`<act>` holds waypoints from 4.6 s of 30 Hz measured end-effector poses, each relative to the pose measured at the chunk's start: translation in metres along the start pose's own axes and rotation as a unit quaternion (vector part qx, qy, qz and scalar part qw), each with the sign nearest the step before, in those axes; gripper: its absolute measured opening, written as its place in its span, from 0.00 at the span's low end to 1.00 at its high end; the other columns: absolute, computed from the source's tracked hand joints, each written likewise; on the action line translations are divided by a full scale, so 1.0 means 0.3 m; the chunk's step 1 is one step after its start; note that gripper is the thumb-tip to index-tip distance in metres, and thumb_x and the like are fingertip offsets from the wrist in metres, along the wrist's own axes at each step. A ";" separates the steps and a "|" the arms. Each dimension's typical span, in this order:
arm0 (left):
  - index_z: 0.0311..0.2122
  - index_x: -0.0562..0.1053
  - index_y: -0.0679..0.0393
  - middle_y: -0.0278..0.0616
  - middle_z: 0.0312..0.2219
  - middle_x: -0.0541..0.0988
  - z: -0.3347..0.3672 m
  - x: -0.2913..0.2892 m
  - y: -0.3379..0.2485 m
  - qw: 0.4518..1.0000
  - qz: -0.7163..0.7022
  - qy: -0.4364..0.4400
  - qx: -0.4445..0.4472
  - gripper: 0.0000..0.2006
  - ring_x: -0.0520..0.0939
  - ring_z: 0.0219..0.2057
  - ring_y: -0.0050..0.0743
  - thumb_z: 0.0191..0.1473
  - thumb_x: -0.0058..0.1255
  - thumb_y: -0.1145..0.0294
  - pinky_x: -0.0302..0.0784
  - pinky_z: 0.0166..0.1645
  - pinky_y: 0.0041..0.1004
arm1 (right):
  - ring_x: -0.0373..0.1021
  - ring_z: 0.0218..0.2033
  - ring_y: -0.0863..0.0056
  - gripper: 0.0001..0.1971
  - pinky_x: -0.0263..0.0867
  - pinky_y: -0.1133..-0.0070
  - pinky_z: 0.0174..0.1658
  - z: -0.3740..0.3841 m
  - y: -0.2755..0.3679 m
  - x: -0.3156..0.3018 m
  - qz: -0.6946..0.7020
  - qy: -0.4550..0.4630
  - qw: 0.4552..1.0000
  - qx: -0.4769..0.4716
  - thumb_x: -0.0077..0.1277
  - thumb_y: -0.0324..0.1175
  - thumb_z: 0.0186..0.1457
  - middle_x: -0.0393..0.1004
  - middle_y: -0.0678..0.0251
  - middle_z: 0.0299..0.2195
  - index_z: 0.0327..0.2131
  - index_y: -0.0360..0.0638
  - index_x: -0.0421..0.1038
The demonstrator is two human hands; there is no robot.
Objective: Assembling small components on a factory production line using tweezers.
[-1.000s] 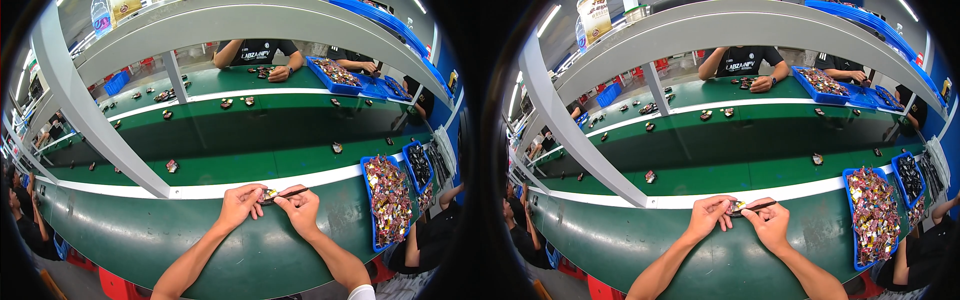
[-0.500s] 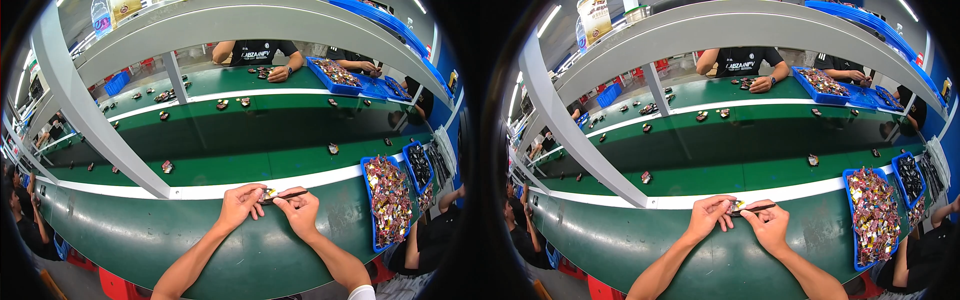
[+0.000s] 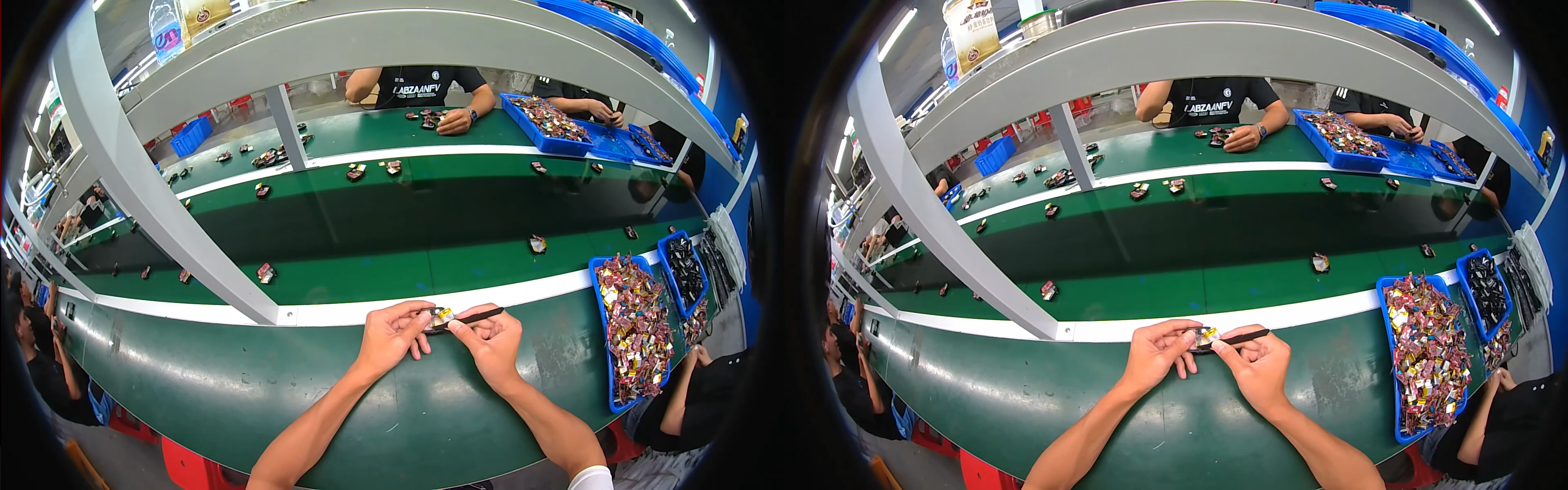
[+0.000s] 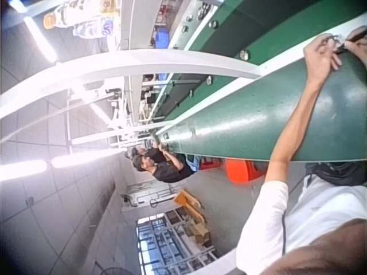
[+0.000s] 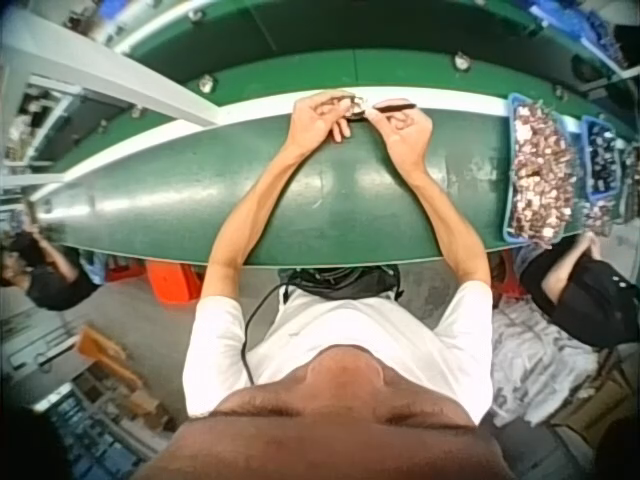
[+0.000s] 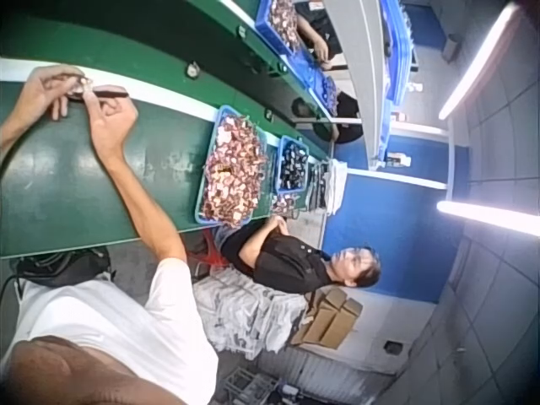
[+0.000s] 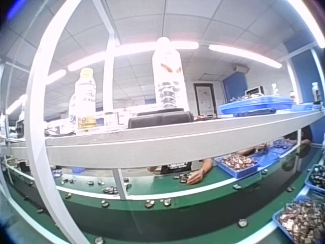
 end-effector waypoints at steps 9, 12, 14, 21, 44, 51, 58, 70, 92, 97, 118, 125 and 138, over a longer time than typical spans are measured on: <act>0.49 0.76 0.71 0.45 0.27 0.81 0.003 -0.007 -0.003 1.000 -0.016 -0.017 -0.008 0.13 0.82 0.20 0.27 0.64 0.51 0.72 0.76 0.20 0.23 | 0.55 0.16 0.96 0.07 0.48 0.90 0.20 0.003 0.033 0.002 -0.072 0.003 0.997 -0.031 0.64 0.19 0.51 0.72 0.77 0.21 0.35 0.34 0.76; 0.49 0.76 0.71 0.46 0.27 0.81 0.002 -0.008 -0.003 1.000 -0.020 -0.019 -0.006 0.13 0.82 0.19 0.28 0.65 0.51 0.73 0.77 0.20 0.23 | 0.54 0.15 0.96 0.08 0.47 0.89 0.20 -0.003 0.028 0.002 -0.112 0.011 0.992 -0.060 0.64 0.19 0.50 0.70 0.79 0.18 0.34 0.34 0.77; 0.49 0.76 0.72 0.46 0.27 0.81 0.002 -0.008 -0.003 1.000 -0.020 -0.020 -0.006 0.13 0.82 0.19 0.28 0.65 0.51 0.73 0.77 0.20 0.23 | 0.53 0.14 0.96 0.08 0.46 0.89 0.20 -0.005 0.019 0.002 -0.127 0.011 0.989 -0.075 0.64 0.19 0.50 0.69 0.79 0.17 0.34 0.34 0.77; 0.49 0.76 0.72 0.46 0.27 0.81 0.001 -0.008 -0.002 1.000 -0.016 -0.019 -0.012 0.13 0.82 0.19 0.28 0.64 0.50 0.73 0.77 0.20 0.23 | 0.52 0.12 0.93 0.06 0.47 0.85 0.18 -0.013 0.038 0.013 -0.192 0.010 0.972 -0.132 0.66 0.20 0.48 0.72 0.74 0.16 0.31 0.36 0.80; 0.49 0.75 0.72 0.43 0.27 0.81 0.007 0.005 -0.006 0.999 0.015 -0.010 -0.041 0.13 0.83 0.22 0.26 0.61 0.54 0.77 0.78 0.22 0.22 | 0.61 0.11 0.83 0.07 0.54 0.83 0.19 -0.015 0.059 0.028 -0.285 0.039 0.905 -0.315 0.65 0.21 0.45 0.83 0.72 0.27 0.29 0.44 0.79; 0.46 0.76 0.72 0.43 0.25 0.81 0.007 0.011 -0.006 0.998 0.044 -0.039 -0.027 0.10 0.82 0.21 0.26 0.61 0.53 0.78 0.78 0.22 0.23 | 0.63 0.12 0.83 0.08 0.55 0.83 0.19 -0.020 0.056 0.033 -0.302 0.051 0.898 -0.315 0.66 0.21 0.44 0.83 0.72 0.27 0.29 0.43 0.79; 0.46 0.73 0.73 0.46 0.33 0.78 0.112 -0.124 -0.008 0.972 0.042 -0.222 0.060 0.11 0.84 0.23 0.30 0.62 0.51 0.77 0.83 0.21 0.26 | 0.67 0.14 0.83 0.09 0.58 0.85 0.20 -0.016 0.064 0.032 -0.263 0.014 0.904 -0.336 0.66 0.21 0.45 0.84 0.70 0.31 0.31 0.42 0.78; 0.36 0.80 0.65 0.53 0.34 0.81 0.322 -0.136 -0.151 0.856 0.456 -0.205 0.135 0.11 0.84 0.35 0.53 0.58 0.53 0.66 0.80 0.38 0.38 | 0.62 0.11 0.82 0.09 0.60 0.83 0.19 -0.009 0.049 0.023 -0.260 0.014 0.908 -0.327 0.67 0.22 0.44 0.83 0.70 0.28 0.31 0.43 0.79; 0.31 0.83 0.60 0.50 0.33 0.85 0.778 0.346 -0.036 0.814 0.574 0.081 -0.040 0.07 0.85 0.40 0.47 0.45 0.64 0.70 0.81 0.47 0.37 | 0.71 0.15 0.69 0.06 0.66 0.78 0.22 -0.010 0.048 0.012 -0.278 0.034 0.914 -0.292 0.65 0.24 0.46 0.82 0.69 0.26 0.29 0.42 0.78; 0.33 0.83 0.60 0.52 0.36 0.84 0.770 0.306 -0.028 0.803 0.589 0.077 -0.040 0.08 0.85 0.42 0.50 0.48 0.63 0.68 0.80 0.49 0.38 | 0.71 0.14 0.71 0.07 0.66 0.79 0.21 -0.008 0.051 0.019 -0.271 0.034 0.915 -0.297 0.66 0.25 0.46 0.81 0.68 0.24 0.31 0.42 0.78; 0.40 0.76 0.72 0.42 0.24 0.80 0.007 -0.055 -0.034 0.977 0.058 -0.205 -0.002 0.10 0.76 0.13 0.21 0.63 0.51 0.74 0.63 0.13 0.20 | 0.57 0.19 0.97 0.08 0.50 0.91 0.22 0.027 -0.004 -0.012 -0.010 0.016 1.000 -0.001 0.65 0.20 0.50 0.75 0.75 0.25 0.33 0.34 0.76; 0.42 0.78 0.69 0.41 0.23 0.80 -0.022 -0.007 -0.016 0.983 0.059 -0.173 0.007 0.09 0.76 0.15 0.18 0.63 0.53 0.74 0.65 0.15 0.19 | 0.58 0.19 0.96 0.08 0.51 0.91 0.22 0.010 0.030 -0.016 0.009 0.006 0.999 0.053 0.63 0.18 0.52 0.76 0.73 0.26 0.34 0.34 0.74; 0.39 0.79 0.69 0.40 0.20 0.81 -0.023 0.004 -0.019 0.975 0.129 -0.169 0.062 0.08 0.77 0.14 0.18 0.60 0.56 0.75 0.70 0.19 0.21 | 0.57 0.18 0.97 0.08 0.49 0.91 0.21 0.005 0.008 0.002 -0.025 0.013 1.000 0.007 0.63 0.18 0.53 0.74 0.75 0.24 0.35 0.34 0.74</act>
Point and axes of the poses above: each hand's wrist, its own z-axis towards the middle knuckle, its own x-axis out of the palm, y = z × x, the point moved 2 cm from there along z, towards the middle knuckle
